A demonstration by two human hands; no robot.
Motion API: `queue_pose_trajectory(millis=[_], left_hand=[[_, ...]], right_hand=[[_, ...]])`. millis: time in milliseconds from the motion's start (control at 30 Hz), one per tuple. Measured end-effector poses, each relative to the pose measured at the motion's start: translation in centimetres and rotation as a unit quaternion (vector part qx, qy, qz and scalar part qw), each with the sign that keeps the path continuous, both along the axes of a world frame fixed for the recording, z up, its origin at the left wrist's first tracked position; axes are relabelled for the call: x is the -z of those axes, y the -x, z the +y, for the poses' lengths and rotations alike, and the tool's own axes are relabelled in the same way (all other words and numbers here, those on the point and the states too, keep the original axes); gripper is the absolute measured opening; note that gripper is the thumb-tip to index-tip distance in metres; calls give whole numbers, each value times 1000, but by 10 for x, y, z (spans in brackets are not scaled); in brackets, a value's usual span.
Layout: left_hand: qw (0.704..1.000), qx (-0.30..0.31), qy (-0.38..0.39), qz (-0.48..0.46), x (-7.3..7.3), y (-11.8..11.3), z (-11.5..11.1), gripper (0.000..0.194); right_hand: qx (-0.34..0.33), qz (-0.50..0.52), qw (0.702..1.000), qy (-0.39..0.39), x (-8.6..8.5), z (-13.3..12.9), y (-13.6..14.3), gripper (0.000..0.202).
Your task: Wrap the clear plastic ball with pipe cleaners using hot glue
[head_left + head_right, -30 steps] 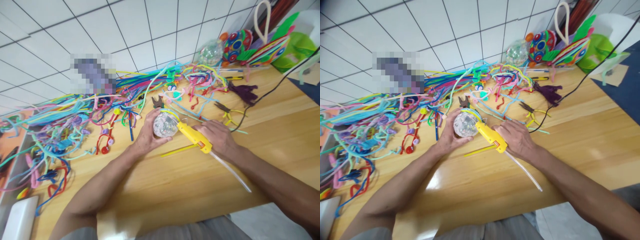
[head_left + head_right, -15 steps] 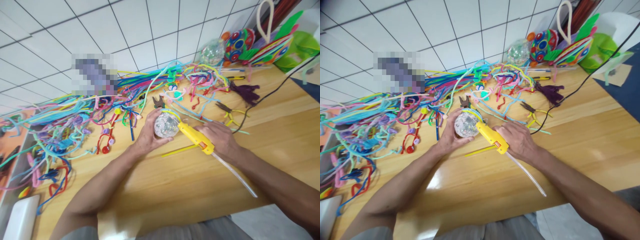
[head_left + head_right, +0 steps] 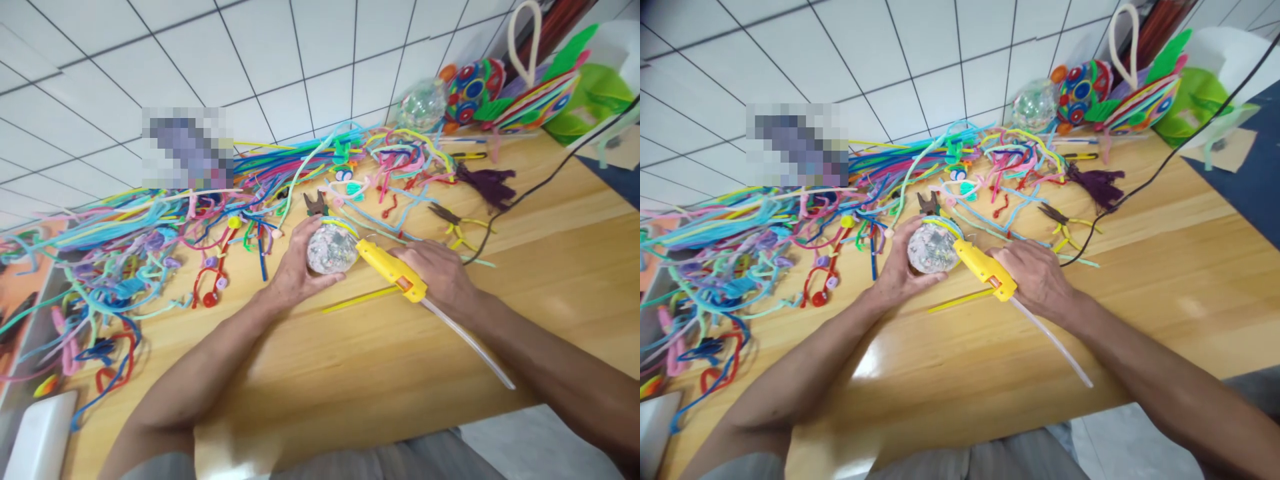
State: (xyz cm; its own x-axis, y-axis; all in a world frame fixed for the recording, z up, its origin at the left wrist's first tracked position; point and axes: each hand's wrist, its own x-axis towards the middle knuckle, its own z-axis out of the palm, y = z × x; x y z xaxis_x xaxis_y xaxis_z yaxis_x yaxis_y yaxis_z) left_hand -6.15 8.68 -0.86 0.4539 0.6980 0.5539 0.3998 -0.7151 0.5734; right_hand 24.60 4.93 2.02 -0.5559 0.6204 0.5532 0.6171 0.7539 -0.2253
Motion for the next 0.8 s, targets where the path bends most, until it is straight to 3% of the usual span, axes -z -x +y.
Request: queue_pose_trajectory(millis=[800], left_hand=[[1000, -1, -9, 8, -2, 0, -1, 101]], right_hand=[[-9, 29, 1000, 8, 3, -1, 1, 22]])
